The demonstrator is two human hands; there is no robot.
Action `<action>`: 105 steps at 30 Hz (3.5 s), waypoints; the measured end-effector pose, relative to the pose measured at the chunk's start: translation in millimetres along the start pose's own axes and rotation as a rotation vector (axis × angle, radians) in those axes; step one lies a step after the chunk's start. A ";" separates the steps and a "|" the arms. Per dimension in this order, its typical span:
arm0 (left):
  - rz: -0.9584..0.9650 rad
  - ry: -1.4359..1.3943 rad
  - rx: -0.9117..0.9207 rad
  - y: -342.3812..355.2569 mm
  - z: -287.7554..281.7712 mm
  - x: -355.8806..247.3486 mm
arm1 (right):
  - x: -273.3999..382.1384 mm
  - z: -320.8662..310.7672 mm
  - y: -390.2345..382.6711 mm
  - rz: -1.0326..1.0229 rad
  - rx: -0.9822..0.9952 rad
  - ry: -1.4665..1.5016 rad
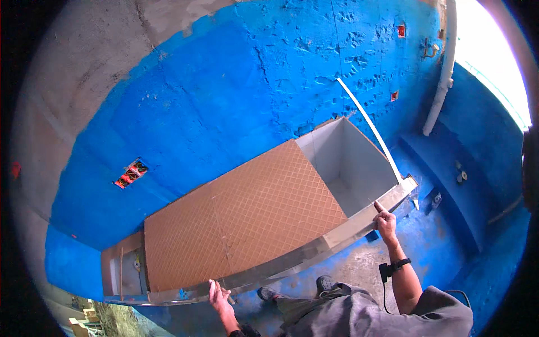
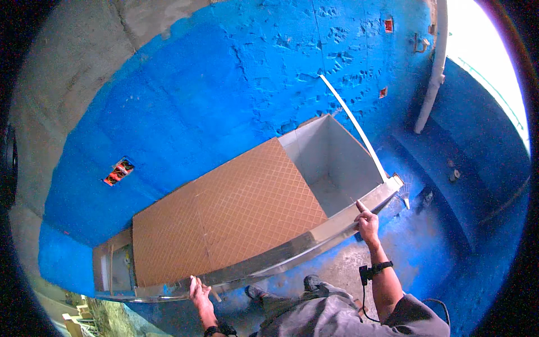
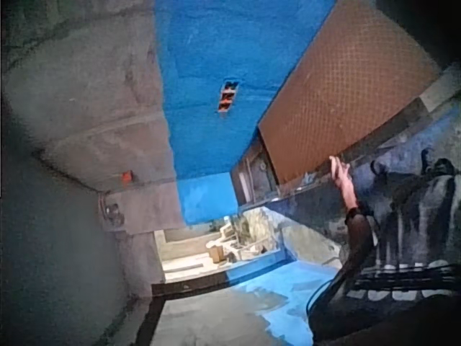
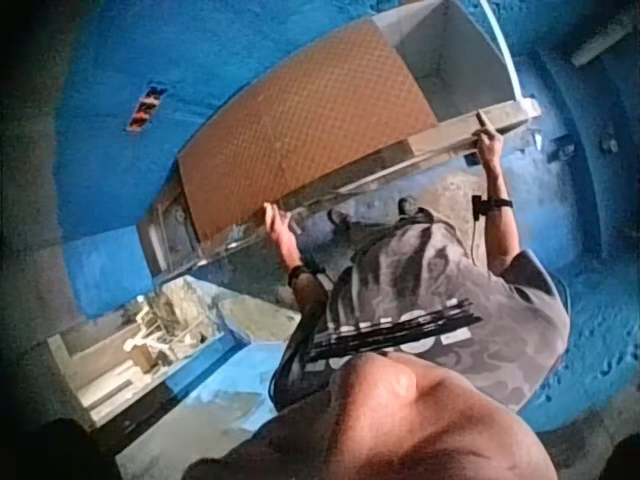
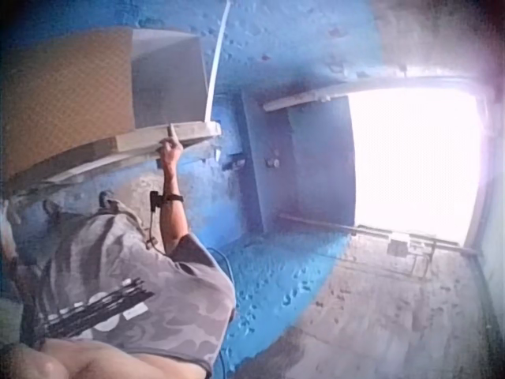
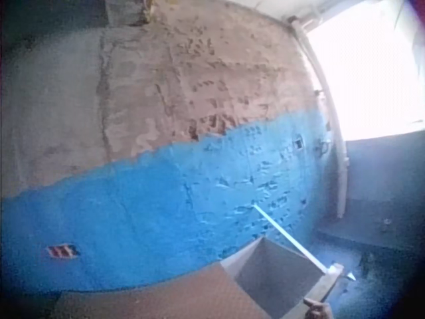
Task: Measuring and placing tiles on a construction site.
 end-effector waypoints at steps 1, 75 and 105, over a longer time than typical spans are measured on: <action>-0.012 0.004 0.015 0.5 -0.2 1.4 | -0.7 -2.6 0.7 0.000 0.002 0.000; 0.011 -0.056 -0.006 -1.4 5.6 -2.3 | -14.2 -9.2 1.8 -0.048 -0.001 -0.062; -0.017 -0.053 -0.039 -5.3 6.3 -5.3 | 2.8 2.1 -3.3 0.000 -0.009 -0.020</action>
Point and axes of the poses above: each hand's wrist, its own y-axis towards the middle knuckle, its own z-axis out of the palm, x = y × z, the point moved 2 cm from there along y, towards the middle knuckle, and after that the axes turned 11 degrees about y, right-handed, at the moved point
